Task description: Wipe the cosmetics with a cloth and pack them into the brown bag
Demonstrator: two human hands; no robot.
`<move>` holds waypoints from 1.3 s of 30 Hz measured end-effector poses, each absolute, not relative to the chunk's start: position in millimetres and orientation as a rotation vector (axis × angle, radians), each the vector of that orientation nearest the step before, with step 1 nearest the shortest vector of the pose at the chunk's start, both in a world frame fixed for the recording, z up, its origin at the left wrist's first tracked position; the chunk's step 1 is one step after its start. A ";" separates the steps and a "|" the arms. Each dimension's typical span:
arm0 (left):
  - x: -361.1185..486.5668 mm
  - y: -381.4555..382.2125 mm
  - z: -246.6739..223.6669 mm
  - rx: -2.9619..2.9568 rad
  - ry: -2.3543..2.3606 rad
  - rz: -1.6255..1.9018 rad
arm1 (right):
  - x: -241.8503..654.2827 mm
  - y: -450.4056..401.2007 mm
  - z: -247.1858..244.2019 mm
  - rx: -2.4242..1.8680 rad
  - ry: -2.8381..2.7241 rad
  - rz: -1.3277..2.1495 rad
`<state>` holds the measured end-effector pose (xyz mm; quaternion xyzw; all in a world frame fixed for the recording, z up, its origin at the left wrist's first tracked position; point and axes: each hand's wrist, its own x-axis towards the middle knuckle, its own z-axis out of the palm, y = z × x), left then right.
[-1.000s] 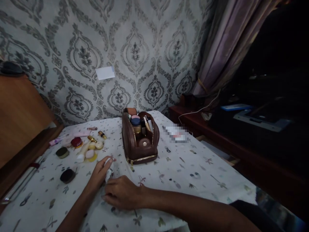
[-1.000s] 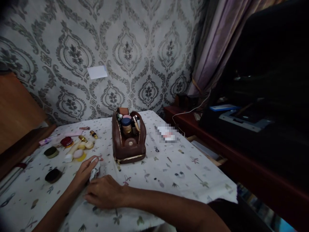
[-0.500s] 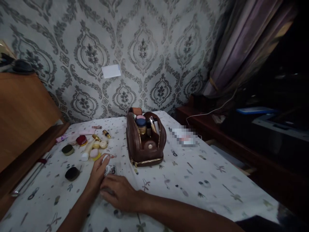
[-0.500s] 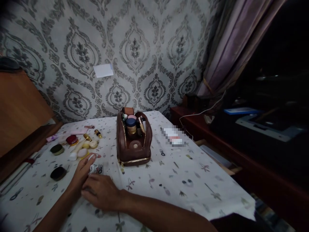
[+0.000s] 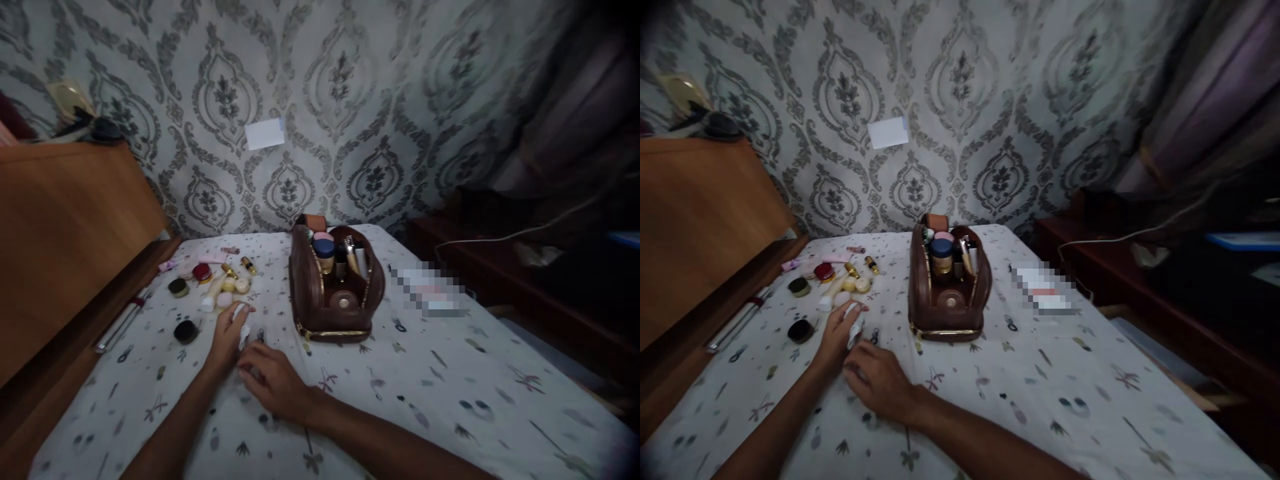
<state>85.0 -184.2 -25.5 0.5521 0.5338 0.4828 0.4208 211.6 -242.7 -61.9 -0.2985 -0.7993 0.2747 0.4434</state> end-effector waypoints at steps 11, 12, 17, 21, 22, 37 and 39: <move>77.1 -177.8 -36.9 1.490 1.267 1.228 | 210.0 -239.3 -61.7 -0.720 -1.946 0.735; 76.7 -177.8 -37.2 1.507 1.261 1.231 | 210.0 -239.1 -62.0 -0.721 -1.949 0.722; 73.9 -180.0 -33.7 1.665 1.237 1.229 | 209.6 -238.2 -62.8 -0.744 -1.957 0.705; 73.1 -184.0 -29.0 1.777 1.248 1.246 | 209.7 -237.4 -63.0 -0.772 -1.973 0.759; 72.7 -184.8 -27.7 1.795 1.263 1.253 | 209.7 -237.3 -62.9 -0.777 -1.975 0.768; -59.5 -160.8 2.1 1.657 1.898 1.559 | 210.6 -237.0 -62.3 -0.802 -1.936 0.855; -76.3 -158.2 0.3 1.642 1.970 1.544 | 210.8 -236.6 -61.6 -0.801 -1.934 0.871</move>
